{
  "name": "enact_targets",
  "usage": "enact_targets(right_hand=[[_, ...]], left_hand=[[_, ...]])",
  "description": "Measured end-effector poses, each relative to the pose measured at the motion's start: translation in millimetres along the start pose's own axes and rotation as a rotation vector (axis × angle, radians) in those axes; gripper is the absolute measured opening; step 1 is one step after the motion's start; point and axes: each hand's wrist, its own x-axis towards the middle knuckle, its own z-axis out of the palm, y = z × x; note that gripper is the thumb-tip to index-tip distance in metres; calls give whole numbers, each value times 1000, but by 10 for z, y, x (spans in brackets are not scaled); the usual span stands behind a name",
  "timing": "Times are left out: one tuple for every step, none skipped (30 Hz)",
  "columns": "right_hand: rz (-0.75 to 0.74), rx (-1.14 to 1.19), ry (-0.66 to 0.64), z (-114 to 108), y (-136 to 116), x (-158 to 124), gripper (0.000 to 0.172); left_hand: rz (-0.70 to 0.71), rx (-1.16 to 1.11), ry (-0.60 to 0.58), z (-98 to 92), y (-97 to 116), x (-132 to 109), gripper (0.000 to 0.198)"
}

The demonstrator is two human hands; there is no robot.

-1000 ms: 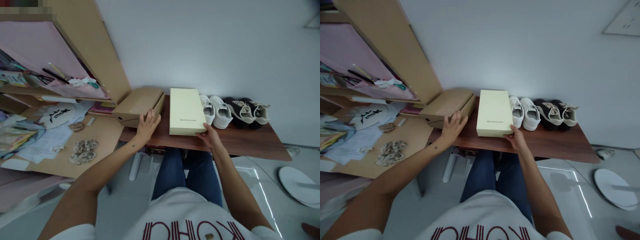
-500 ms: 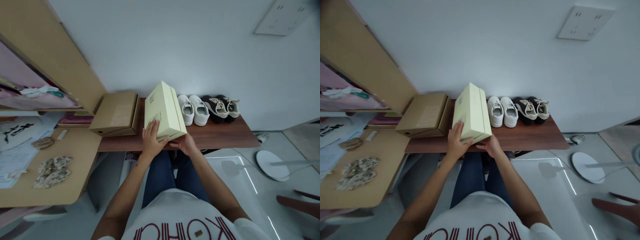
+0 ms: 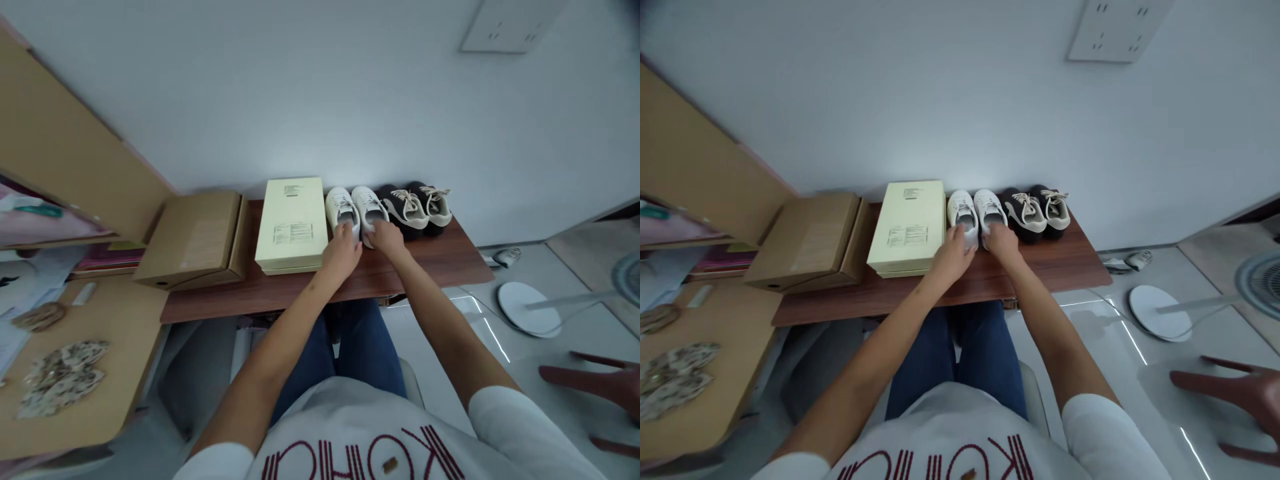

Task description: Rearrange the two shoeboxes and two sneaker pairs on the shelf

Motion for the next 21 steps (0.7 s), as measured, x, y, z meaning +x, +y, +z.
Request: enact_targets(right_hand=[[23,62,31,-9,49,54,21],[51,173,77,-20,112,96,20],[87,328,130,-34,190,124,24],[134,519,179,-48,281,139,28],[186,725,207,-59,381,142,32],[238,922,214,-62,482,130,35],[282,1086,202,-55,578,105,36],[317,1198,170,-39,662,66,35],[343,1248,120,-17,734,15,33],[364,1239,60,5,794,-46,30],[368,1178,11,18,846,-110,28],[346,1079,-4,16,895,-169,27],[301,953,32,-8,947,-214,28],[238,810,116,-55,1006,-237,30],[164,660,224,-124,1073,-232,34],[106,512,332,-207,1149,-194,37],[64,381,375,-297,1235,-128,40],[40,279,354,-384,1329,-40,42],[29,214,296,-463,1431,59,39],[28,182,237,-527,1541,158,32],[47,175,206,-577,1655,245,24]], left_hand=[[-97,6,-43,86,147,190,56],[-189,3,-72,164,261,355,48],[-237,-19,-77,233,336,483,40],[-271,-57,-48,297,372,565,33],[-286,-126,10,359,372,598,29],[-294,-228,87,424,342,587,28],[-317,-363,170,494,291,540,28],[-359,-532,239,567,227,470,29],[-413,-723,283,641,158,390,30],[-475,-917,305,710,92,315,30],[-542,-1083,315,772,34,253,30],[-610,-1206,325,821,-11,213,29],[-673,-1275,334,857,-41,196,29],[-728,-1291,344,879,-54,203,29],[-769,-1269,351,890,-50,230,29],[-790,-1227,351,893,-32,273,30],[-795,-1182,343,891,-3,326,31],[-792,-1145,325,885,29,380,31],[-788,-1125,302,876,60,429,32],[-790,-1123,276,862,82,463,32],[-798,-1132,239,844,93,475,31]])
